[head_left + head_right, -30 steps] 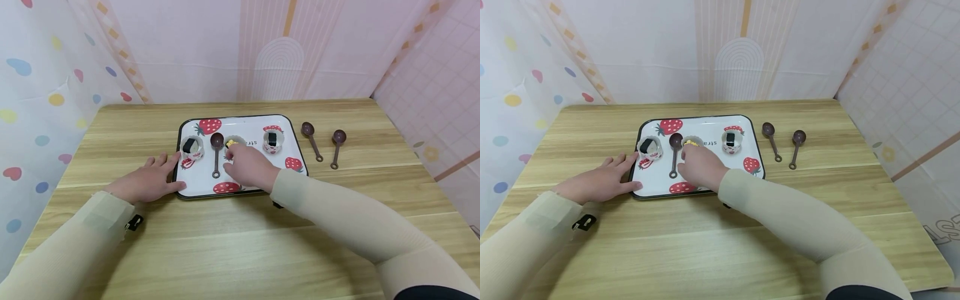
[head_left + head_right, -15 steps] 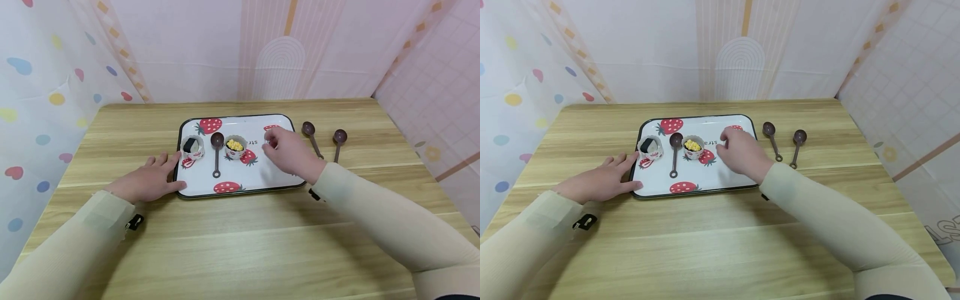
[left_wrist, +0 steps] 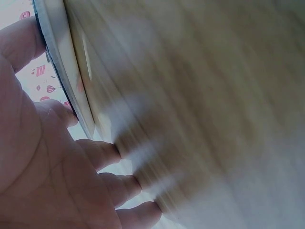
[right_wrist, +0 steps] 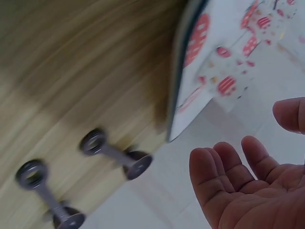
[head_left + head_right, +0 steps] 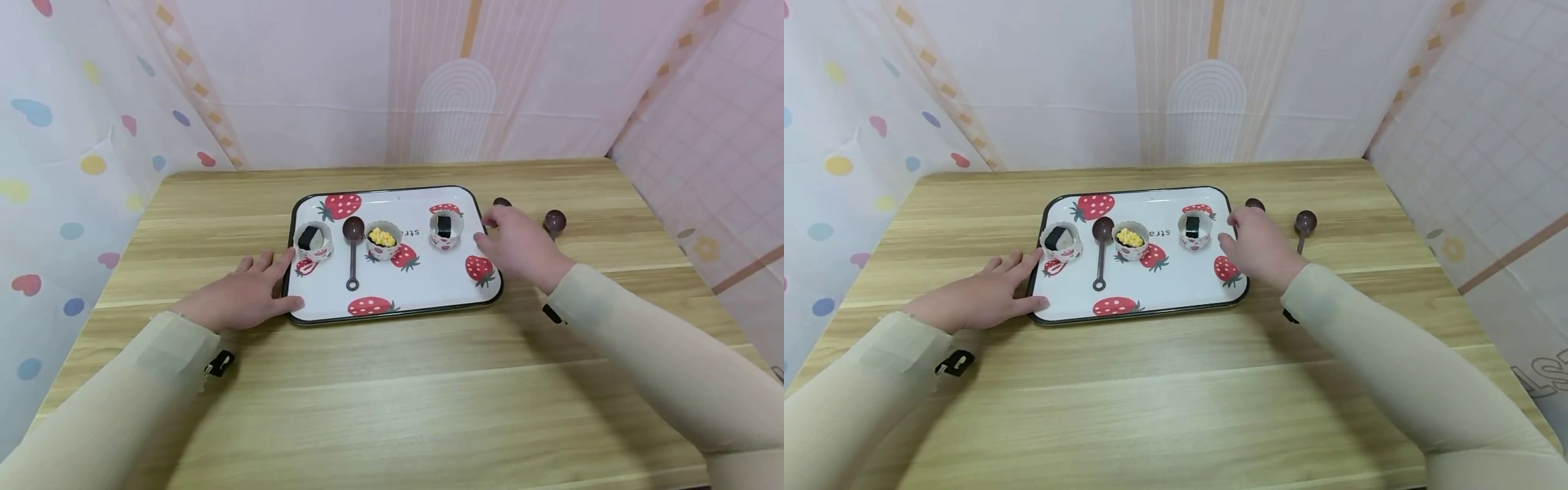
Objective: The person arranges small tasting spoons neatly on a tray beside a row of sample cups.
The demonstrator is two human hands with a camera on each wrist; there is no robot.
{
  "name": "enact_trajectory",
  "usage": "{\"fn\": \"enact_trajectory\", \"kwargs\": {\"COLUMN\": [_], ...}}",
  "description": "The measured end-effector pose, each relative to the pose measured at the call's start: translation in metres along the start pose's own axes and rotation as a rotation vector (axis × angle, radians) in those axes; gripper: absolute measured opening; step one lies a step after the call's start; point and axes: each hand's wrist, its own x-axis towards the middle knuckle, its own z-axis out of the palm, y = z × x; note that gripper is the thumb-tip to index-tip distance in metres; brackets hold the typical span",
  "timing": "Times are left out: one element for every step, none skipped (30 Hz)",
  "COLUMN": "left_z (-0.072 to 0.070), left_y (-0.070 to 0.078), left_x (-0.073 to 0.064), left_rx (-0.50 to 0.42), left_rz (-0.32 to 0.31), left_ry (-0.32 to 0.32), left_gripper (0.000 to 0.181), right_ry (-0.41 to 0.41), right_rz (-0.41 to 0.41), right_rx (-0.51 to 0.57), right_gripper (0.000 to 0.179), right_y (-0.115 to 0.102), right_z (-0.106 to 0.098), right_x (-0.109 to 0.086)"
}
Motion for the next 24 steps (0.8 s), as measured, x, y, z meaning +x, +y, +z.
{"fn": "enact_trajectory", "kwargs": {"left_z": [0.000,0.000,0.000,0.000,0.000,0.000,0.000,0.000,0.000,0.000,0.000,0.000,0.000,0.000,0.000,0.000,0.000,0.000,0.000,0.000,0.000,0.000,0.000,0.000], "left_y": [0.000,0.000,0.000,0.000,-0.001,-0.001,-0.001,-0.001,-0.001,-0.001,-0.001,-0.001,-0.001,-0.001,-0.001,-0.001,-0.001,-0.001,-0.001,-0.001,-0.001,-0.001,-0.001,-0.001], "left_x": [0.000,0.000,0.000,0.000,0.000,0.000,0.001,0.000,0.001,0.001,0.001,0.001,0.001,0.000,0.000,0.000,0.000,0.000,0.000,0.000,0.000,0.000,0.000,-0.001], "left_rx": [0.000,0.002,0.003,0.002,0.002,0.002,0.001,0.002,0.000,-0.002,-0.001,-0.001,0.000,0.001,0.000,-0.001,-0.001,-0.003,-0.004,-0.007,-0.008,-0.008,-0.010,-0.010], "left_rz": [0.001,0.003,0.004,0.004,0.005,0.003,0.002,0.001,-0.001,-0.003,-0.003,-0.004,-0.004,-0.005,-0.004,-0.004,-0.004,-0.006,-0.005,-0.006,-0.006,-0.008,-0.008,-0.007], "left_ry": [0.001,0.003,0.003,0.004,0.005,0.004,0.003,0.002,0.001,0.000,0.000,-0.002,-0.002,-0.002,-0.001,-0.002,-0.002,-0.004,-0.005,-0.007,-0.008,-0.010,-0.010,-0.009], "left_gripper": [0.108,0.108,0.108,0.108,0.108,0.108,0.108,0.109,0.109,0.109,0.109,0.109,0.110,0.110,0.110,0.110,0.111,0.110,0.110,0.110,0.110,0.110,0.110,0.110], "right_ry": [0.003,0.006,0.012,0.016,0.021,0.029,0.035,0.042,0.050,0.055,0.061,0.065,0.067,0.068,0.068,0.069,0.069,0.068,0.067,0.064,0.060,0.056,0.050,0.043], "right_rz": [0.004,0.007,0.009,0.009,0.008,0.006,0.005,0.002,-0.005,-0.011,-0.016,-0.018,-0.020,-0.024,-0.028,-0.031,-0.034,-0.037,-0.041,-0.046,-0.047,-0.050,-0.050,-0.051], "right_rx": [-0.011,-0.019,-0.026,-0.036,-0.044,-0.053,-0.060,-0.064,-0.071,-0.077,-0.081,-0.086,-0.088,-0.090,-0.091,-0.093,-0.092,-0.098,-0.100,-0.108,-0.115,-0.124,-0.135,-0.147], "right_gripper": [0.050,0.050,0.050,0.050,0.050,0.050,0.049,0.050,0.050,0.051,0.052,0.053,0.054,0.056,0.057,0.059,0.061,0.062,0.064,0.067,0.069,0.071,0.073,0.075], "right_y": [0.003,0.007,0.010,0.013,0.016,0.018,0.021,0.023,0.026,0.028,0.030,0.032,0.035,0.037,0.039,0.041,0.043,0.045,0.047,0.049,0.050,0.051,0.052,0.053], "right_z": [-0.001,-0.001,-0.002,-0.002,-0.003,-0.003,-0.004,-0.004,-0.005,-0.006,-0.006,-0.006,-0.007,-0.007,-0.007,-0.008,-0.008,-0.008,-0.008,-0.008,-0.008,-0.009,-0.009,-0.010], "right_x": [0.001,0.002,0.003,0.003,0.004,0.005,0.005,0.006,0.006,0.006,0.005,0.005,0.005,0.005,0.005,0.005,0.005,0.006,0.007,0.007,0.008,0.008,0.009,0.009]}}
